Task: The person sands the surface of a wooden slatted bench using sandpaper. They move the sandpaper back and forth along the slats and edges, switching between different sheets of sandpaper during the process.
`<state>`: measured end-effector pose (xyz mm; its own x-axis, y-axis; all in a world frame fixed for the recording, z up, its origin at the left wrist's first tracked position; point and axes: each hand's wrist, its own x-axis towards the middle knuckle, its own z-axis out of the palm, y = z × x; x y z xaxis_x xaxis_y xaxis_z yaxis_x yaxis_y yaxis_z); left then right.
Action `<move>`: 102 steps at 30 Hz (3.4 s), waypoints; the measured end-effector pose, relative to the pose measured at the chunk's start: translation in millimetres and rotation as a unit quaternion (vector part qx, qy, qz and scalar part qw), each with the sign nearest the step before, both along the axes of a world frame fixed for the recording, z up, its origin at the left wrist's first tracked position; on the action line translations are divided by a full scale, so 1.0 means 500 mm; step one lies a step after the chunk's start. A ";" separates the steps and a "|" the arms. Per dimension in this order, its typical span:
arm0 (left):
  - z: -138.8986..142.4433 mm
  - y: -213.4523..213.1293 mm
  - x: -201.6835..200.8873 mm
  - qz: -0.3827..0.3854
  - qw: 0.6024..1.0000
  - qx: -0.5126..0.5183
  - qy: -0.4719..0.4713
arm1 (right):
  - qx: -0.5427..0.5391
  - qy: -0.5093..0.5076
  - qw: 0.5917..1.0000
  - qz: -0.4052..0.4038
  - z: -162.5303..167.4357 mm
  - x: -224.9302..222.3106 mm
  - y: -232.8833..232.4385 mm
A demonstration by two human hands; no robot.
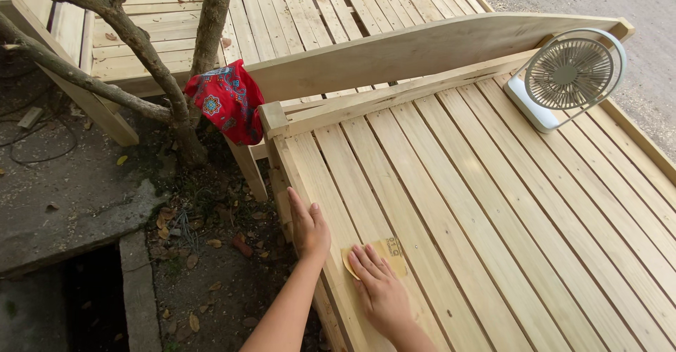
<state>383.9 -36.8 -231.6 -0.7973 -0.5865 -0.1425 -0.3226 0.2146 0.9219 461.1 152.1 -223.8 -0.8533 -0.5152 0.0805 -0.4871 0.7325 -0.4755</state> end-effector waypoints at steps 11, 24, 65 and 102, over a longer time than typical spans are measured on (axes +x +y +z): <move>-0.004 0.002 0.001 0.003 1.000 -0.025 0.004 | 0.008 0.057 0.998 -0.040 0.009 -0.201 -0.175; -0.017 0.013 0.012 -0.003 1.000 -0.020 0.004 | 0.060 -0.026 0.997 -0.044 0.008 0.096 0.028; -0.021 -0.007 0.006 0.004 0.999 -0.019 -0.037 | -0.041 0.060 0.997 -0.018 -0.074 -0.002 -0.031; 0.010 -0.021 -0.012 -0.018 0.989 0.027 -0.143 | 0.011 -0.037 0.999 0.007 -0.016 0.018 -0.038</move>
<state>377.7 -47.5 -226.4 -0.7398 -0.5444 -0.3954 -0.5648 0.1830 0.8047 469.9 133.3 -232.0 -0.8493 -0.5279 0.0059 -0.4613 0.7366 -0.4945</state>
